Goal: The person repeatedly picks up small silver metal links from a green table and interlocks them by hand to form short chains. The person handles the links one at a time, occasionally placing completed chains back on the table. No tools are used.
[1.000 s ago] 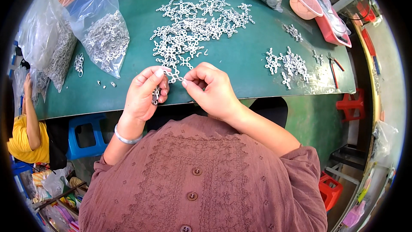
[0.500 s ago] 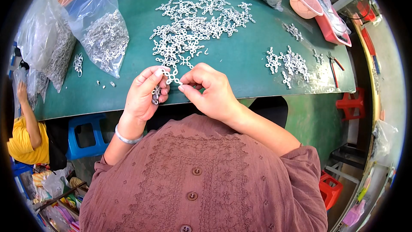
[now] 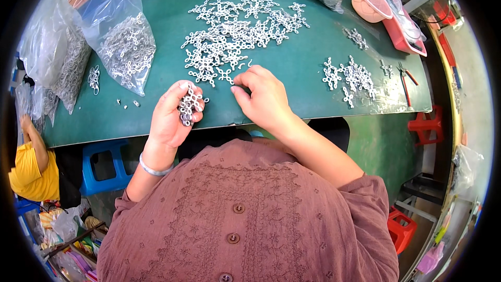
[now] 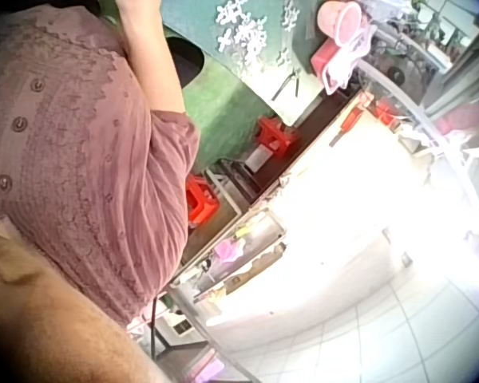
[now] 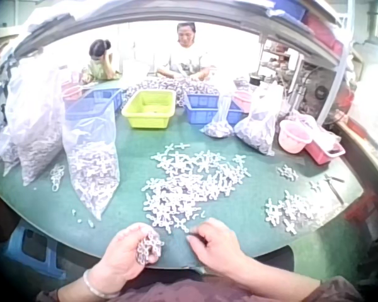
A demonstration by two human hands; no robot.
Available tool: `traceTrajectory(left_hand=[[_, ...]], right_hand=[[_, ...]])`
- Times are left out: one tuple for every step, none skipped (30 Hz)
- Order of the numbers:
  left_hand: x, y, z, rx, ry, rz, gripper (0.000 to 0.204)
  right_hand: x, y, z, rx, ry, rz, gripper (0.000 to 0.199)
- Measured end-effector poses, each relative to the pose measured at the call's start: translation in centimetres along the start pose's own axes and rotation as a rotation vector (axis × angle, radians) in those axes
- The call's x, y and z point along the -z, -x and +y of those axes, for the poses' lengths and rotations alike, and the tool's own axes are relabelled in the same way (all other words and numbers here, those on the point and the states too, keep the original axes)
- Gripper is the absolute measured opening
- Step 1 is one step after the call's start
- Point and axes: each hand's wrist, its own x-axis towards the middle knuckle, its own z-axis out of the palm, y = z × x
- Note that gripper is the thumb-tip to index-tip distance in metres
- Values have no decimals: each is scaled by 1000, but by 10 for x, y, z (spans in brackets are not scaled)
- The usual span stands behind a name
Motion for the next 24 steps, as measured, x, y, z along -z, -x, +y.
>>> traceTrajectory(left_hand=[[1,-1,0,3,28,-9,16],[0,-1,1,10,36,6,16],[0,0,2,18,44,22,17],[0,0,3,25,52,37,17],[1,0,3,29,56,28,18],[1,1,4,33,61,19,19],[2,1,4,36,65,9,21],[3,1,4,40,73,-1,20],[4,0,4,45,82,-11,21],[4,0,4,49,90,-21,21],[4,0,4,43,78,-21,21],[4,1,4,38,65,-20,20],[4,1,4,33,52,-20,20],[3,1,4,39,47,-17,20],[2,0,4,45,41,-14,19],[0,0,4,52,35,-13,19],[-2,-1,4,55,25,-10,19],[-3,-1,4,59,14,-9,19],[-4,-1,4,64,2,-10,19],[-3,0,4,57,15,-20,18],[-2,1,4,57,33,-18,18],[0,2,4,60,51,-16,18],[1,3,5,51,53,-19,17],[2,3,5,46,52,-22,17]], right_hand=[[-1,-2,2,19,76,10,9],[-2,-4,2,38,153,21,9],[-3,-6,2,64,190,25,9],[-4,-7,2,91,228,30,9],[-5,-8,2,118,264,33,9],[-6,-9,4,144,265,41,8],[-8,-10,7,169,266,48,7],[-10,-11,9,195,268,55,7],[-10,-11,9,181,250,63,6],[-10,-10,8,167,232,71,5],[-10,-9,8,153,214,78,5],[-9,-9,7,156,192,98,4],[-9,-8,6,160,170,119,4],[-8,-7,6,161,149,141,4],[-7,-5,5,159,138,144,4],[-6,-4,5,157,128,149,4],[-2,-2,5,152,126,160,5],[0,-1,5,154,117,169,5],[2,0,5,154,109,179,5],[8,1,5,154,115,192,5],[15,1,6,147,130,204,5],[26,1,11,110,148,226,5],[35,-1,17,78,158,248,5],[45,-3,25,43,167,272,5]])
